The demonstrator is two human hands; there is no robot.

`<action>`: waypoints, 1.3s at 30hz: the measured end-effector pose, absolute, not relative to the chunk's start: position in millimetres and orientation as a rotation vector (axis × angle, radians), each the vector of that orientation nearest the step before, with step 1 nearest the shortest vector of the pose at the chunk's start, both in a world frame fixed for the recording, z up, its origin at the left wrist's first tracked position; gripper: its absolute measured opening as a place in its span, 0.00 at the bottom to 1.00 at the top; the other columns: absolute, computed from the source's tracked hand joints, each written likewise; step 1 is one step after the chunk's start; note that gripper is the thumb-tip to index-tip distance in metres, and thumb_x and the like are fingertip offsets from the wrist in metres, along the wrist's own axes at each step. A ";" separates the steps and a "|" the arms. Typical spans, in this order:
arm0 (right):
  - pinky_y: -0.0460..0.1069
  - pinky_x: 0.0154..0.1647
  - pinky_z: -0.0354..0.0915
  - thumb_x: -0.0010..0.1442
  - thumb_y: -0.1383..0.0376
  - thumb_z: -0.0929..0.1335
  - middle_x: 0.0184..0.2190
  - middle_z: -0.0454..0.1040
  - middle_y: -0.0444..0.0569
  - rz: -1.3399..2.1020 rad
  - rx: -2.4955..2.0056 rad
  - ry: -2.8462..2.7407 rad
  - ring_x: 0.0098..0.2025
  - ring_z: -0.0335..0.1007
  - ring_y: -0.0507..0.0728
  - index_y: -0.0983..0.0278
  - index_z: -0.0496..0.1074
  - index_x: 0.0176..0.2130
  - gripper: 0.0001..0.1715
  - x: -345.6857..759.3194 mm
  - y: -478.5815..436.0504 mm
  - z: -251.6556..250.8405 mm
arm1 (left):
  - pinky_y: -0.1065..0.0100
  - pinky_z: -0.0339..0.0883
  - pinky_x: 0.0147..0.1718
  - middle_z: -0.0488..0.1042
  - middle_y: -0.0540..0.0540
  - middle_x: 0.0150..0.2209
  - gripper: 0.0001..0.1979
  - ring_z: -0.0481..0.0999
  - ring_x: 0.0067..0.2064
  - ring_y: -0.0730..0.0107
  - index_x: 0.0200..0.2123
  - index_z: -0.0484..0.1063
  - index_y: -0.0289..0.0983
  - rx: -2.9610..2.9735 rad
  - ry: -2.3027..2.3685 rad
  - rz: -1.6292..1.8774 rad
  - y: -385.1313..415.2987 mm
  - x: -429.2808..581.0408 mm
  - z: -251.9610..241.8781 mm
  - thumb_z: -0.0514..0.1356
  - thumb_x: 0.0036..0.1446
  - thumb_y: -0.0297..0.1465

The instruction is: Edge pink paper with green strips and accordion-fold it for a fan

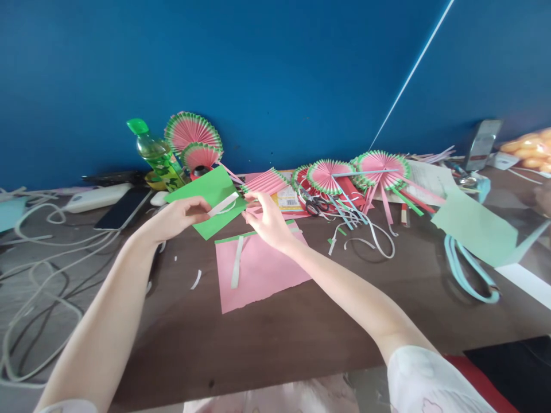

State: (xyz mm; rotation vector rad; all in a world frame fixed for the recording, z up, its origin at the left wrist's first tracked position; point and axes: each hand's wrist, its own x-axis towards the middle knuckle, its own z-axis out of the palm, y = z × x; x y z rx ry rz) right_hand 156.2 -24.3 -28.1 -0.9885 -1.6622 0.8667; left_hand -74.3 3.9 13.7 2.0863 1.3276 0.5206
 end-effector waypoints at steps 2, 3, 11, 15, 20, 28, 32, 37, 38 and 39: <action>0.55 0.52 0.65 0.55 0.65 0.67 0.50 0.66 0.51 0.933 -0.928 -1.590 0.49 0.67 0.56 0.59 0.62 0.48 0.20 157.3 -24.3 -22.9 | 0.67 0.63 0.38 0.75 0.49 0.35 0.12 0.72 0.37 0.68 0.33 0.69 0.38 2.054 1.263 0.535 1.7 -71.4 15.0 0.59 0.50 0.40; 0.55 0.54 0.63 0.55 0.64 0.67 0.51 0.66 0.51 0.972 -0.905 -1.562 0.51 0.66 0.56 0.59 0.63 0.48 0.20 157.7 -23.9 -20.8 | 0.67 0.64 0.39 0.75 0.49 0.35 0.12 0.72 0.38 0.68 0.33 0.69 0.38 2.043 1.230 0.540 0.7 -70.0 15.4 0.59 0.50 0.40; 0.56 0.55 0.61 0.50 0.59 0.71 0.48 0.68 0.50 0.929 -0.900 -1.545 0.51 0.66 0.58 0.60 0.66 0.45 0.22 155.6 -20.7 -22.2 | 0.67 0.64 0.42 0.75 0.50 0.37 0.08 0.73 0.41 0.69 0.36 0.67 0.38 2.075 1.010 0.399 -13.3 -47.5 21.5 0.57 0.52 0.33; 0.56 0.51 0.62 0.51 0.57 0.71 0.45 0.68 0.49 0.762 -0.880 -1.627 0.50 0.65 0.58 0.59 0.67 0.42 0.19 153.4 -23.8 -23.8 | 0.66 0.64 0.44 0.73 0.48 0.41 0.12 0.72 0.43 0.66 0.40 0.66 0.37 2.089 0.949 0.332 -21.2 -28.7 18.3 0.57 0.51 0.33; 0.56 0.52 0.62 0.51 0.58 0.70 0.46 0.67 0.49 0.706 -0.768 -1.710 0.51 0.63 0.58 0.58 0.67 0.43 0.19 154.5 -25.0 -20.2 | 0.63 0.64 0.45 0.73 0.46 0.43 0.13 0.72 0.46 0.63 0.42 0.66 0.38 1.955 0.940 0.393 -22.6 -20.5 9.5 0.55 0.54 0.37; 0.56 0.54 0.61 0.52 0.60 0.70 0.50 0.65 0.50 0.668 -0.809 -1.715 0.53 0.62 0.58 0.57 0.62 0.49 0.26 157.1 -25.5 -16.2 | 0.63 0.61 0.47 0.73 0.49 0.40 0.12 0.70 0.46 0.64 0.31 0.72 0.39 2.105 1.020 0.427 -22.7 -21.2 8.0 0.53 0.56 0.38; 0.56 0.54 0.61 0.53 0.61 0.69 0.51 0.64 0.51 0.621 -0.831 -1.737 0.54 0.61 0.58 0.57 0.63 0.50 0.25 157.6 -27.3 -12.3 | 0.64 0.59 0.49 0.73 0.50 0.43 0.11 0.66 0.50 0.63 0.33 0.75 0.41 2.146 1.014 0.450 -20.8 -20.4 1.1 0.54 0.56 0.37; 0.57 0.56 0.60 0.56 0.63 0.67 0.51 0.65 0.49 0.527 -0.836 -1.810 0.56 0.59 0.58 0.55 0.66 0.49 0.20 157.3 -31.9 -8.6 | 0.65 0.61 0.47 0.74 0.51 0.42 0.09 0.70 0.45 0.67 0.33 0.74 0.41 2.164 1.003 0.487 -20.8 -17.7 -1.4 0.54 0.56 0.35; 0.57 0.56 0.60 0.57 0.64 0.66 0.52 0.65 0.48 0.506 -0.831 -1.811 0.56 0.59 0.58 0.55 0.66 0.49 0.19 157.1 -32.8 -8.4 | 0.65 0.61 0.46 0.75 0.51 0.41 0.09 0.71 0.44 0.67 0.33 0.74 0.41 2.170 1.008 0.485 -21.1 -17.0 -1.3 0.54 0.56 0.34; 0.57 0.57 0.59 0.58 0.65 0.66 0.52 0.65 0.48 0.483 -0.829 -1.810 0.57 0.59 0.58 0.54 0.66 0.50 0.19 156.9 -33.7 -8.3 | 0.64 0.61 0.47 0.75 0.51 0.39 0.10 0.71 0.43 0.67 0.34 0.75 0.41 2.181 1.013 0.481 -21.5 -16.2 -1.2 0.54 0.57 0.34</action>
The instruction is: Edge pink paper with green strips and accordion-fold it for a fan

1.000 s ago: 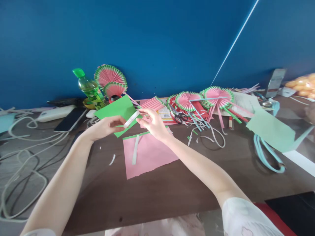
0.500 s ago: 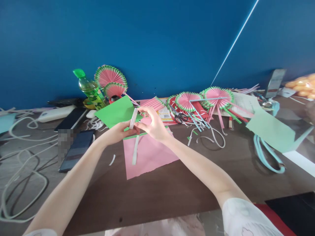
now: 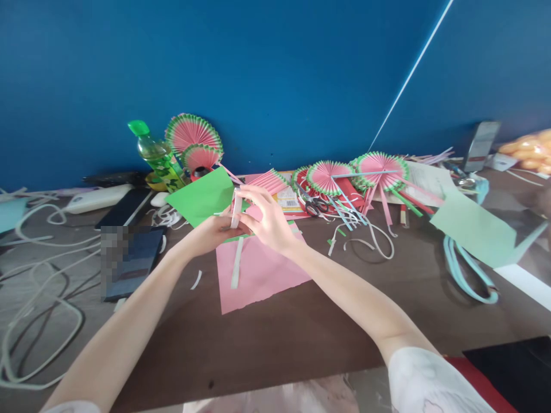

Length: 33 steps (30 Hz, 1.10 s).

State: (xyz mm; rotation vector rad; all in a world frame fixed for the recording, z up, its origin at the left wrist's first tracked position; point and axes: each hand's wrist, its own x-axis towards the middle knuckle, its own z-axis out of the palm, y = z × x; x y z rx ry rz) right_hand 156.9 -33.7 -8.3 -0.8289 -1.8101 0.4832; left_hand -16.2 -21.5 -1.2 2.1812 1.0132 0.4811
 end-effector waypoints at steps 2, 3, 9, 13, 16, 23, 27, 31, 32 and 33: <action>0.58 0.58 0.59 0.58 0.66 0.65 0.52 0.65 0.47 0.441 -0.834 -1.815 0.56 0.59 0.57 0.53 0.67 0.50 0.19 156.7 -34.8 -8.4 | 0.62 0.59 0.49 0.76 0.51 0.37 0.11 0.73 0.40 0.68 0.35 0.75 0.41 2.208 1.032 0.477 -22.3 -14.8 -1.1 0.53 0.58 0.34; 0.58 0.57 0.59 0.59 0.66 0.65 0.52 0.66 0.47 0.426 -0.840 -1.819 0.56 0.60 0.58 0.53 0.67 0.50 0.19 156.7 -35.1 -8.6 | 0.62 0.58 0.50 0.77 0.51 0.36 0.11 0.73 0.39 0.68 0.35 0.75 0.41 2.213 1.046 0.475 -22.8 -14.1 -1.0 0.53 0.58 0.34; 0.57 0.54 0.63 0.59 0.67 0.64 0.49 0.68 0.48 0.392 -0.830 -1.825 0.53 0.63 0.57 0.55 0.69 0.48 0.16 157.6 -34.4 -11.6 | 0.65 0.63 0.42 0.76 0.50 0.39 0.11 0.73 0.42 0.64 0.36 0.74 0.40 2.122 1.128 0.417 -24.3 -13.9 -0.5 0.53 0.57 0.35; 0.57 0.52 0.64 0.58 0.65 0.65 0.44 0.71 0.48 0.395 -0.896 -1.751 0.49 0.66 0.57 0.57 0.72 0.39 0.08 158.9 -32.6 -9.5 | 0.65 0.62 0.44 0.75 0.49 0.42 0.11 0.72 0.45 0.64 0.36 0.73 0.40 2.094 1.072 0.420 -23.3 -14.6 0.9 0.52 0.57 0.35; 0.55 0.46 0.67 0.57 0.61 0.66 0.39 0.72 0.47 0.505 -0.953 -1.656 0.43 0.69 0.56 0.60 0.70 0.35 0.05 161.9 -29.5 -4.8 | 0.66 0.63 0.42 0.75 0.48 0.38 0.09 0.72 0.42 0.65 0.36 0.70 0.39 2.026 1.032 0.455 -22.9 -14.5 1.9 0.53 0.56 0.35; 0.53 0.41 0.67 0.54 0.55 0.67 0.33 0.73 0.46 0.662 -0.956 -1.557 0.38 0.70 0.55 0.61 0.68 0.31 0.12 171.1 -27.2 8.7 | 0.70 0.58 0.27 0.64 0.54 0.20 0.09 0.63 0.24 0.74 0.35 0.65 0.37 1.858 0.958 0.487 -25.5 -15.3 7.3 0.52 0.56 0.37; 0.52 0.38 0.67 0.55 0.53 0.67 0.29 0.73 0.45 0.666 -1.021 -1.577 0.35 0.70 0.54 0.61 0.67 0.30 0.14 175.2 -28.6 15.5 | 0.69 0.57 0.29 0.64 0.52 0.24 0.12 0.61 0.26 0.74 0.41 0.66 0.36 1.769 0.904 0.498 -24.7 -17.5 9.2 0.49 0.55 0.33; 0.52 0.38 0.67 0.55 0.52 0.67 0.28 0.72 0.45 0.721 -1.010 -1.619 0.35 0.71 0.54 0.62 0.65 0.30 0.16 180.5 -27.5 19.2 | 0.67 0.60 0.34 0.69 0.47 0.31 0.17 0.63 0.30 0.72 0.45 0.65 0.34 1.647 0.831 0.537 -21.4 -19.6 5.5 0.48 0.51 0.29; 0.52 0.38 0.68 0.55 0.52 0.66 0.29 0.73 0.45 0.741 -1.000 -1.637 0.35 0.71 0.54 0.62 0.64 0.31 0.16 181.9 -27.4 20.0 | 0.67 0.60 0.34 0.69 0.46 0.32 0.17 0.63 0.30 0.72 0.45 0.65 0.34 1.624 0.820 0.539 -20.9 -19.9 4.4 0.49 0.51 0.29; 0.53 0.38 0.68 0.56 0.52 0.66 0.29 0.73 0.45 0.768 -0.990 -1.655 0.36 0.71 0.54 0.61 0.63 0.31 0.15 183.2 -27.5 20.9 | 0.67 0.59 0.35 0.70 0.45 0.32 0.16 0.63 0.30 0.72 0.45 0.65 0.34 1.603 0.810 0.541 -20.6 -20.0 3.5 0.49 0.52 0.29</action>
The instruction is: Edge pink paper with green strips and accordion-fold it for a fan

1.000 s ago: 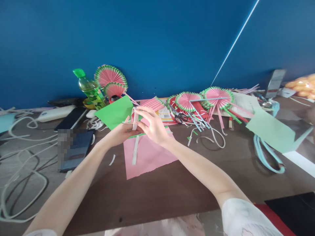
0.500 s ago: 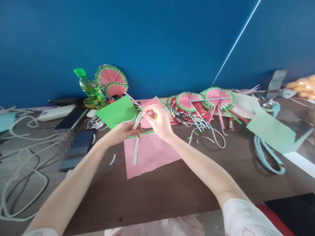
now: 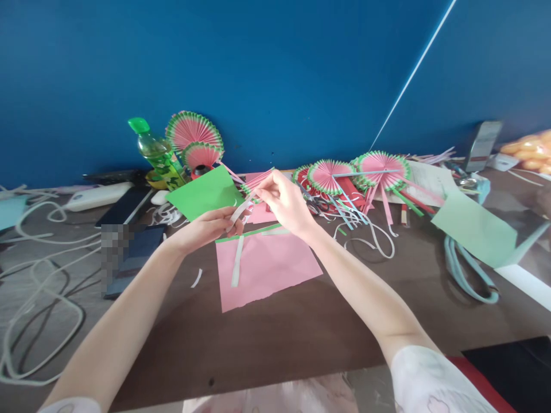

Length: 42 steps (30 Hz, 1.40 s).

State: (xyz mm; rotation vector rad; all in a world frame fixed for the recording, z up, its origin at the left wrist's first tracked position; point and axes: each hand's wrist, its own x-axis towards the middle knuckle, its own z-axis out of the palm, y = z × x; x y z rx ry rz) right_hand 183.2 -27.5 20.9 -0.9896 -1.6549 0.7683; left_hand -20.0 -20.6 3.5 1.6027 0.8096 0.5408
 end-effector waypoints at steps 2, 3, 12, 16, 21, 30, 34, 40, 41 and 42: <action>0.53 0.38 0.69 0.57 0.53 0.64 0.29 0.73 0.45 0.869 -0.964 -1.684 0.35 0.72 0.54 0.60 0.61 0.32 0.14 185.3 -28.3 22.8 | 0.67 0.59 0.35 0.70 0.45 0.33 0.15 0.63 0.30 0.72 0.45 0.65 0.34 1.560 0.782 0.547 -20.6 -20.1 2.2 0.50 0.53 0.30; 0.53 0.38 0.69 0.58 0.53 0.64 0.29 0.73 0.44 0.937 -0.951 -1.694 0.35 0.73 0.54 0.60 0.60 0.33 0.14 186.1 -29.0 24.0 | 0.67 0.59 0.35 0.71 0.45 0.33 0.15 0.63 0.30 0.72 0.45 0.66 0.35 1.539 0.766 0.553 -20.7 -20.0 2.0 0.50 0.54 0.30; 0.54 0.39 0.72 0.61 0.54 0.62 0.35 0.69 0.45 1.114 -0.909 -1.768 0.38 0.74 0.55 0.60 0.57 0.33 0.12 192.8 -30.1 30.2 | 0.67 0.60 0.34 0.71 0.45 0.32 0.12 0.63 0.29 0.72 0.40 0.68 0.34 1.543 0.819 0.537 -21.9 -20.1 5.9 0.51 0.56 0.33; 0.54 0.41 0.72 0.61 0.55 0.61 0.37 0.68 0.45 1.210 -0.862 -1.745 0.40 0.74 0.55 0.60 0.56 0.33 0.12 194.4 -29.0 31.1 | 0.68 0.59 0.34 0.70 0.47 0.30 0.11 0.60 0.27 0.74 0.38 0.69 0.34 1.523 0.790 0.552 -21.4 -19.8 5.6 0.50 0.56 0.31; 0.54 0.45 0.70 0.62 0.55 0.61 0.34 0.68 0.43 1.290 -0.858 -1.708 0.39 0.74 0.53 0.59 0.55 0.33 0.12 193.5 -31.9 35.6 | 0.68 0.57 0.33 0.68 0.47 0.29 0.13 0.59 0.27 0.75 0.41 0.69 0.32 1.443 0.682 0.566 -20.7 -18.2 5.0 0.50 0.55 0.27; 0.52 0.43 0.69 0.62 0.56 0.60 0.34 0.66 0.43 1.354 -0.845 -1.695 0.43 0.72 0.54 0.60 0.55 0.33 0.11 194.0 -33.6 37.8 | 0.68 0.54 0.31 0.65 0.49 0.25 0.12 0.58 0.26 0.76 0.40 0.70 0.30 1.417 0.668 0.592 -22.6 -18.3 5.5 0.51 0.56 0.28; 0.48 0.39 0.69 0.63 0.57 0.60 0.32 0.63 0.42 1.348 -0.834 -1.709 0.41 0.73 0.54 0.60 0.55 0.33 0.11 194.4 -31.7 35.7 | 0.69 0.53 0.29 0.63 0.50 0.24 0.11 0.58 0.26 0.76 0.38 0.70 0.31 1.441 0.687 0.604 -21.6 -19.8 3.1 0.51 0.57 0.29; 0.51 0.45 0.68 0.64 0.59 0.59 0.37 0.69 0.44 1.435 -0.755 -1.709 0.42 0.73 0.52 0.60 0.54 0.32 0.10 194.5 -32.8 36.9 | 0.70 0.52 0.27 0.59 0.51 0.22 0.13 0.57 0.25 0.76 0.42 0.70 0.32 1.396 0.711 0.628 -21.3 -20.7 1.7 0.50 0.57 0.29; 0.52 0.46 0.67 0.64 0.59 0.59 0.38 0.70 0.45 1.463 -0.745 -1.701 0.42 0.73 0.52 0.60 0.54 0.32 0.10 194.7 -33.3 37.5 | 0.70 0.53 0.27 0.59 0.51 0.22 0.13 0.57 0.25 0.75 0.42 0.70 0.32 1.379 0.704 0.628 -21.3 -20.6 2.0 0.50 0.57 0.29; 0.53 0.47 0.66 0.63 0.58 0.60 0.39 0.71 0.45 1.486 -0.736 -1.695 0.42 0.73 0.52 0.60 0.54 0.33 0.10 194.8 -33.7 37.9 | 0.70 0.54 0.28 0.60 0.51 0.22 0.13 0.58 0.25 0.75 0.42 0.70 0.31 1.365 0.695 0.630 -21.4 -20.5 2.4 0.51 0.56 0.28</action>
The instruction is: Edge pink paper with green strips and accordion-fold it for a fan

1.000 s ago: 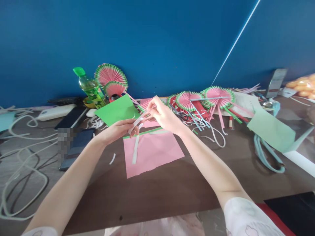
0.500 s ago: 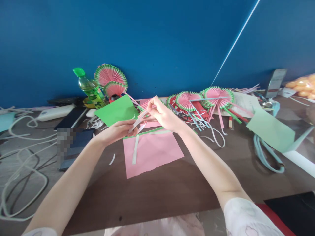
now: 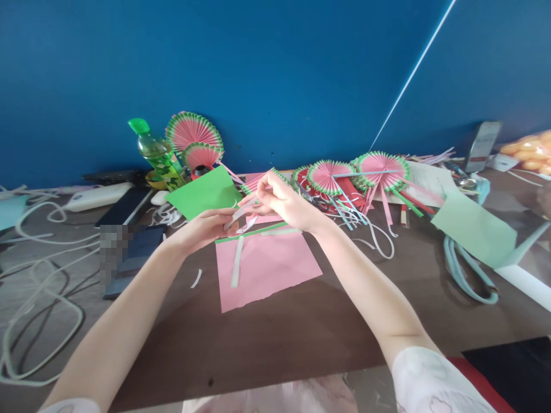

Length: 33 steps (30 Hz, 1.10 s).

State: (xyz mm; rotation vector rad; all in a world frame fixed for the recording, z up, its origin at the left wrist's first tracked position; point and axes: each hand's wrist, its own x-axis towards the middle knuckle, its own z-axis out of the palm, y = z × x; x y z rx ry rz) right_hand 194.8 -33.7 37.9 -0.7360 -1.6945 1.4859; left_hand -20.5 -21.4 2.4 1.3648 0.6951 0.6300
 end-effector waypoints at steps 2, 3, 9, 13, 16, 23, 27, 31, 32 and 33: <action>0.55 0.49 0.65 0.63 0.58 0.60 0.41 0.72 0.47 1.511 -0.726 -1.687 0.43 0.73 0.53 0.60 0.54 0.33 0.11 195.2 -34.2 38.5 | 0.69 0.55 0.29 0.61 0.51 0.23 0.12 0.59 0.26 0.75 0.41 0.70 0.31 1.340 0.687 0.634 -21.4 -20.2 3.2 0.51 0.56 0.28; 0.55 0.50 0.65 0.63 0.57 0.60 0.42 0.72 0.47 1.515 -0.727 -1.686 0.43 0.73 0.53 0.60 0.54 0.33 0.11 195.4 -34.5 38.6 | 0.69 0.56 0.30 0.61 0.50 0.23 0.11 0.60 0.26 0.75 0.40 0.70 0.31 1.331 0.685 0.634 -21.4 -20.2 3.5 0.52 0.56 0.28; 0.58 0.50 0.63 0.63 0.57 0.60 0.45 0.73 0.50 1.536 -0.705 -1.702 0.45 0.72 0.55 0.60 0.53 0.32 0.13 195.9 -35.5 39.3 | 0.69 0.56 0.30 0.60 0.51 0.23 0.10 0.60 0.27 0.74 0.38 0.70 0.31 1.273 0.685 0.663 -21.8 -20.4 4.7 0.52 0.55 0.27; 0.57 0.50 0.63 0.63 0.58 0.60 0.44 0.73 0.49 1.584 -0.698 -1.668 0.44 0.72 0.54 0.60 0.53 0.31 0.12 196.2 -35.9 40.4 | 0.69 0.57 0.31 0.61 0.50 0.23 0.07 0.61 0.27 0.74 0.32 0.69 0.31 1.262 0.692 0.673 -23.6 -19.6 7.1 0.51 0.55 0.25; 0.56 0.50 0.63 0.63 0.58 0.61 0.43 0.73 0.47 1.623 -0.692 -1.630 0.43 0.72 0.54 0.60 0.54 0.32 0.12 196.5 -35.9 40.7 | 0.68 0.57 0.31 0.61 0.49 0.23 0.06 0.62 0.27 0.73 0.29 0.67 0.32 1.252 0.690 0.677 -24.7 -18.8 8.7 0.51 0.54 0.25; 0.55 0.47 0.64 0.58 0.57 0.65 0.35 0.73 0.44 1.648 -0.733 -1.577 0.39 0.71 0.52 0.60 0.56 0.31 0.14 197.6 -34.1 39.3 | 0.69 0.56 0.30 0.59 0.50 0.22 0.06 0.60 0.27 0.74 0.27 0.64 0.33 1.239 0.684 0.678 -24.4 -19.6 8.5 0.50 0.54 0.23; 0.55 0.47 0.65 0.59 0.57 0.64 0.33 0.72 0.43 1.646 -0.735 -1.570 0.40 0.71 0.53 0.60 0.56 0.31 0.13 199.1 -32.5 37.8 | 0.69 0.55 0.30 0.59 0.50 0.24 0.05 0.60 0.28 0.73 0.31 0.66 0.33 1.247 0.632 0.651 -23.7 -20.5 7.9 0.50 0.54 0.24; 0.56 0.48 0.64 0.61 0.57 0.63 0.35 0.73 0.44 1.633 -0.734 -1.579 0.42 0.72 0.54 0.60 0.56 0.31 0.12 199.0 -32.2 37.8 | 0.69 0.55 0.30 0.59 0.49 0.25 0.06 0.59 0.28 0.73 0.32 0.67 0.32 1.297 0.585 0.632 -23.0 -20.8 7.6 0.51 0.54 0.24; 0.56 0.49 0.63 0.61 0.57 0.62 0.36 0.73 0.44 1.627 -0.726 -1.583 0.43 0.72 0.54 0.60 0.55 0.31 0.12 198.4 -32.4 37.9 | 0.69 0.55 0.30 0.60 0.48 0.25 0.06 0.60 0.28 0.73 0.32 0.67 0.32 1.309 0.586 0.632 -22.9 -20.7 7.9 0.51 0.54 0.24; 0.56 0.50 0.63 0.61 0.58 0.62 0.36 0.74 0.44 1.619 -0.712 -1.587 0.44 0.72 0.54 0.60 0.55 0.31 0.12 197.7 -32.7 38.1 | 0.69 0.55 0.29 0.60 0.48 0.25 0.06 0.59 0.28 0.72 0.32 0.67 0.32 1.319 0.588 0.634 -22.9 -20.5 8.2 0.51 0.55 0.24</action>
